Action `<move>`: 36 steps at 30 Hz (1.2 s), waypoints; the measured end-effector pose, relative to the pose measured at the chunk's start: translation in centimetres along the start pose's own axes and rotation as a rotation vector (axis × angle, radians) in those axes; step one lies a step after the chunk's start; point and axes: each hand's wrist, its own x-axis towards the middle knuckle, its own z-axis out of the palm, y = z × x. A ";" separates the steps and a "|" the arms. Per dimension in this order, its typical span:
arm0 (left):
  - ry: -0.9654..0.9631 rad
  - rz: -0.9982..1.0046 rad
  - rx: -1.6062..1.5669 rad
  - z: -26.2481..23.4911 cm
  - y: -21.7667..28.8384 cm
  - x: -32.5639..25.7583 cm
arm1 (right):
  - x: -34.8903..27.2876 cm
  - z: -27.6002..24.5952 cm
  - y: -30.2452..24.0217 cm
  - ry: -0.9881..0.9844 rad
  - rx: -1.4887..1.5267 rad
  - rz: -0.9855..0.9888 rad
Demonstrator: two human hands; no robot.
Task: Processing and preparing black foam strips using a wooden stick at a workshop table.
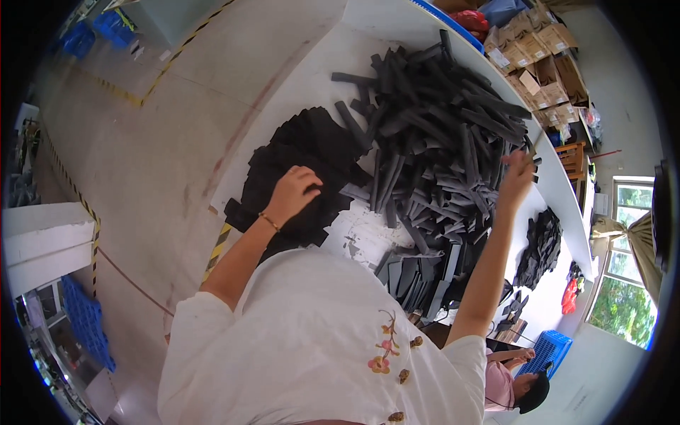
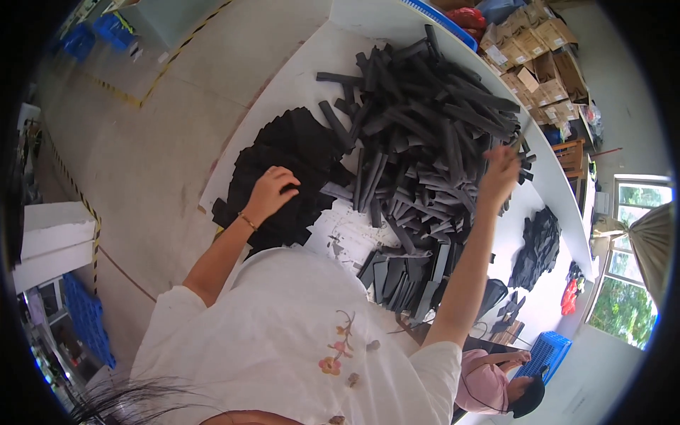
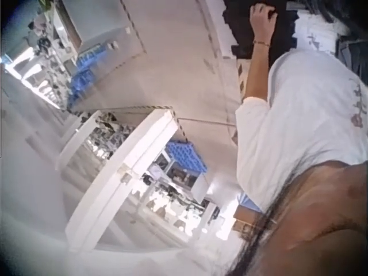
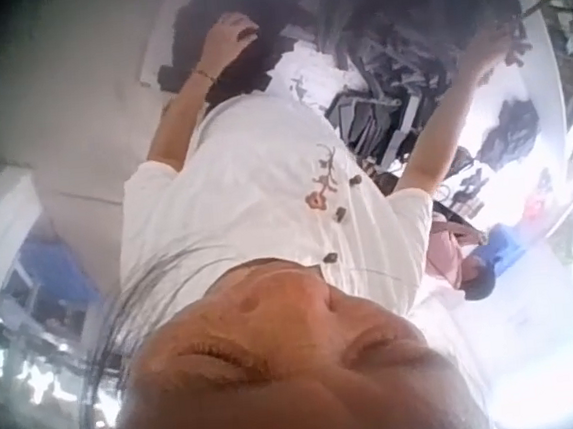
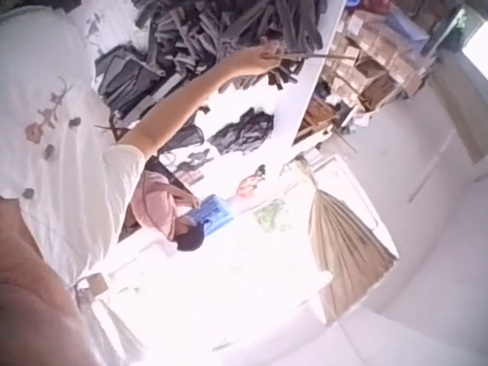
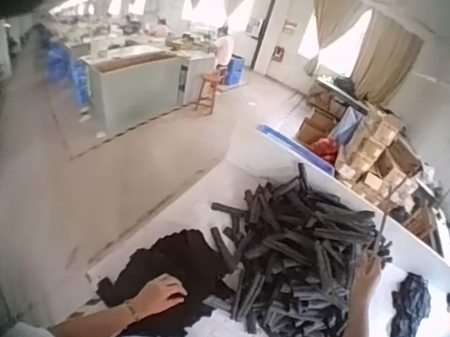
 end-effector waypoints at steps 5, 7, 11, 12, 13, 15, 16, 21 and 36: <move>-0.056 0.148 0.106 2.7 1.2 -0.2 | -14.1 3.2 -0.8 -0.412 0.129 0.106; -0.093 0.237 0.161 2.7 1.1 0.7 | -17.4 3.0 -0.9 -0.521 0.171 0.135; -0.162 0.299 0.234 2.8 -0.4 1.0 | -20.8 2.2 0.4 -0.638 0.210 0.166; -0.158 0.253 0.150 2.1 -0.2 1.4 | -21.2 1.7 0.5 -0.721 0.224 0.143; -0.153 0.206 0.066 1.4 0.1 1.8 | -21.5 1.1 0.5 -0.806 0.239 0.119; -0.136 0.177 0.047 0.3 0.4 2.3 | -21.9 0.0 0.5 -0.830 0.224 0.043; -0.096 0.168 0.031 -0.2 0.5 2.6 | -22.0 -0.4 0.6 -0.880 0.196 -0.011; -0.016 0.139 -0.010 -1.6 0.9 3.2 | -21.7 -1.3 -0.2 -0.968 0.163 -0.064; -0.009 0.139 -0.081 -2.5 2.0 2.8 | -21.5 -1.2 -2.0 -1.073 0.213 0.061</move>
